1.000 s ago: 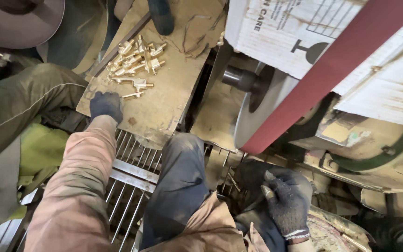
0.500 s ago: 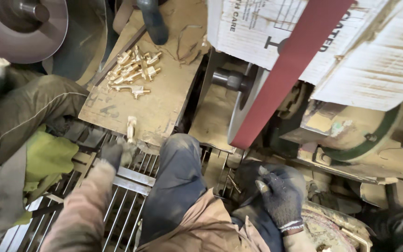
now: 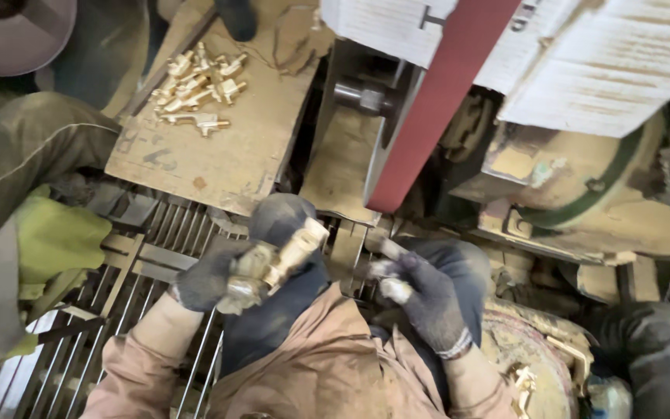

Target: The person repeatedly picks up small brass-colored metal parts and presses them against a moving belt sander to smooth or shape their surfaces. They handle the parts one at a time, rotate them to contact different edges, and place finished pieces on a nearby surface.

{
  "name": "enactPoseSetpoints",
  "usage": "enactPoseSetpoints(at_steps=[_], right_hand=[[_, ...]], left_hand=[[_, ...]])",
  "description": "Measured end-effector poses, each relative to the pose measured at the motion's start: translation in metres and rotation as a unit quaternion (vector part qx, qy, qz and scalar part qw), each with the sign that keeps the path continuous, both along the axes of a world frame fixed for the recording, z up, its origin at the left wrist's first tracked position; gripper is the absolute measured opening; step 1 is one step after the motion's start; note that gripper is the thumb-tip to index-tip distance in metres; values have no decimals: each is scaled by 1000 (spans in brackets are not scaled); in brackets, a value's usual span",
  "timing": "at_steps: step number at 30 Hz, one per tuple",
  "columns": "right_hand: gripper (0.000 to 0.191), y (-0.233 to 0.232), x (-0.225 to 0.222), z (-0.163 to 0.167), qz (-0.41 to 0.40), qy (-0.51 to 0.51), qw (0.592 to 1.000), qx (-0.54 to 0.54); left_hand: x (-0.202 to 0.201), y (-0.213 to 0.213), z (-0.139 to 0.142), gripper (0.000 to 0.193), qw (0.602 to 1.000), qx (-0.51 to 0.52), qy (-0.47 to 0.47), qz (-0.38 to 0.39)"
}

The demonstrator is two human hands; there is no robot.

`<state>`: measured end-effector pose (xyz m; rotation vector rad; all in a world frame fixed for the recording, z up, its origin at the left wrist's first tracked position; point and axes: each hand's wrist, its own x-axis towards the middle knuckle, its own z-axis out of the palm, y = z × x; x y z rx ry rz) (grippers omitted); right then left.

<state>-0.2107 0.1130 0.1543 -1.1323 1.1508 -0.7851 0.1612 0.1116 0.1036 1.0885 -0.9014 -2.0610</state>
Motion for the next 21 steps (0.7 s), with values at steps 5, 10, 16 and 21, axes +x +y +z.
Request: enactPoseSetpoints(at_steps=[5, 10, 16, 21], right_hand=[[50, 4, 8, 5, 75, -190, 979, 21], [33, 17, -13, -8, -67, -133, 989, -3], [44, 22, -34, -6, -143, -177, 971, -76], [50, 18, -36, 5, -79, -129, 985, -85]], left_hand=[[-74, -19, 13, 50, 945, -247, -11, -216], [-105, -10, 9, 54, 974, -174, -8, -142], [-129, 5, -16, 80, 981, -170, -88, -27], [-157, 1, -43, 46, 985, -2, 163, 53]])
